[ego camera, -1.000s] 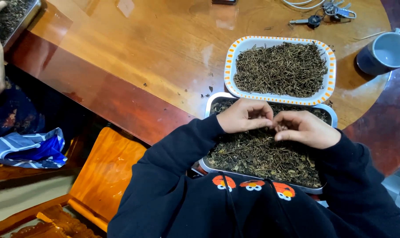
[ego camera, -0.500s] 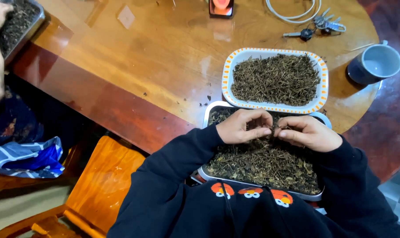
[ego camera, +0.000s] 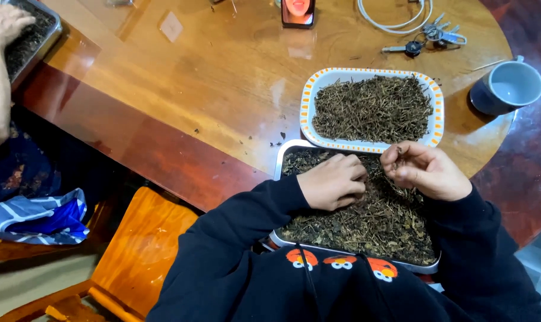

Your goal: Sorting dried tea leaves by hand to remove stems or impurities

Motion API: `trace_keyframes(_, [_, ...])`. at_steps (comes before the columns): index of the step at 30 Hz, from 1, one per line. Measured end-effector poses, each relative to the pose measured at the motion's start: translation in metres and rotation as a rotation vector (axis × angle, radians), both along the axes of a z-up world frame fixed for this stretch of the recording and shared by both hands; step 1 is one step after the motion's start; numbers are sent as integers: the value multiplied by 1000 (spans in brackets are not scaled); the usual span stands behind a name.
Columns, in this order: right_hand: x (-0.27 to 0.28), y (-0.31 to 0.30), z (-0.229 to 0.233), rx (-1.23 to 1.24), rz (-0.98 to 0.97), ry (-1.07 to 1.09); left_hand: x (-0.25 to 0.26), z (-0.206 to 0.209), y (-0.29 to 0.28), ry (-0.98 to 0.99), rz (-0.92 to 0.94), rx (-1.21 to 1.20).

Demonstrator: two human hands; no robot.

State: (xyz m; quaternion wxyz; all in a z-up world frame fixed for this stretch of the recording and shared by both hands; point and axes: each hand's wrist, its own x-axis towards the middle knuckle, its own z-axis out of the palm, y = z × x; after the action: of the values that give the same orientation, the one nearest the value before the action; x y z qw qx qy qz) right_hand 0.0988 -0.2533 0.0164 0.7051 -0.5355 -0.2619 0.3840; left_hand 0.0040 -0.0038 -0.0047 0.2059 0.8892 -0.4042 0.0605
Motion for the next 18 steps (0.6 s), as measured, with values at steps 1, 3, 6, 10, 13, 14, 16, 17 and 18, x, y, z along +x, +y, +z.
trace_keyframes(1, [-1,1,1,38,9,-9,1,-1,1,29,-13,-56])
trace_keyframes(3, [-1,3,1,22,-39,35,3,-3,1,54,-7,-130])
trace_keyframes(6, [7,5,2,37,-112,71,10,6,4,150,41,-321])
trace_keyframes(10, [2,0,2,74,-179,142,5,14,9,246,138,-601])
trace_keyframes(13, [0,2,7,-40,-216,92,4,17,10,346,171,-679])
trace_keyframes(14, [1,0,4,-39,-220,93,5,15,10,348,167,-677])
trace_keyframes(16, [4,-2,-2,-88,-137,56,5,10,10,331,174,-671])
trace_keyframes(17, [2,-1,2,-89,-137,56,5,11,10,331,174,-672])
trace_keyframes(18, [0,1,6,-199,-93,-54,5,12,10,347,168,-681])
